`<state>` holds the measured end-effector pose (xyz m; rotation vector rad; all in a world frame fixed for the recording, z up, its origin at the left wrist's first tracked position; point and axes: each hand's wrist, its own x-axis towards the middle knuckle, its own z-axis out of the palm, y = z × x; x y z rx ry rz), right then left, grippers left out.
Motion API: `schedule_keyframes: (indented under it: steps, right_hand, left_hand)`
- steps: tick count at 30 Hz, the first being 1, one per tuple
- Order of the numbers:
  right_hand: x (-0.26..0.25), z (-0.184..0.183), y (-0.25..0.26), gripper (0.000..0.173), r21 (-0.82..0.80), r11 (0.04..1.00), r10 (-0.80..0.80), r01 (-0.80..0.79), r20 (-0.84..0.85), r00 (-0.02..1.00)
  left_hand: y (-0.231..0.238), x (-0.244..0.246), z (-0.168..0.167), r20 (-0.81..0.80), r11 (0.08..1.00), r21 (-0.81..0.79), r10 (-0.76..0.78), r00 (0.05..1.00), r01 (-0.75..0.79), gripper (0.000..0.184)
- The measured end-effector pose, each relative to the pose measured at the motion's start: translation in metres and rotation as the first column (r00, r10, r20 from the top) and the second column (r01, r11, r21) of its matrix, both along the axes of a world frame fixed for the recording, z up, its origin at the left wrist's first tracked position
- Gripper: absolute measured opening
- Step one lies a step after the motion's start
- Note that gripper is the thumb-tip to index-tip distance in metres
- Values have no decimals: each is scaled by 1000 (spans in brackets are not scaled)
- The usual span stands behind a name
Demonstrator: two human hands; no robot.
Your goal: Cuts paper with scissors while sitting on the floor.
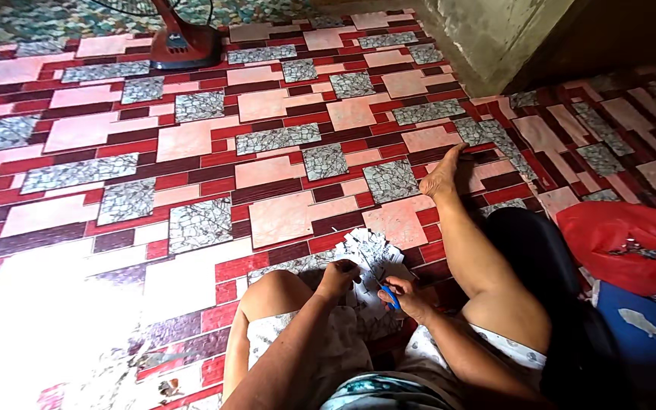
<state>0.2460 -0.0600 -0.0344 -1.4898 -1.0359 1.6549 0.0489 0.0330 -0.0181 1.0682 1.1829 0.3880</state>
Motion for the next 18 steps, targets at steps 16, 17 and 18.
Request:
schedule_keyframes:
  steps: [16,17,18]
  right_hand:
    - [3,3,0,28,-16,1000,7,-7,13,1000]
    - [2,2,0,29,-15,1000,16,-16,8,1000]
    - [0,1,0,29,-11,1000,14,-14,4,1000]
  left_hand:
    - [1,-1,-1,12,999,-39,11,1000,-11,12]
    - [1,-1,-1,15,999,-38,9,1000,-9,12]
    - [1,0,-2,16,999,-38,2,1000,-2,12]
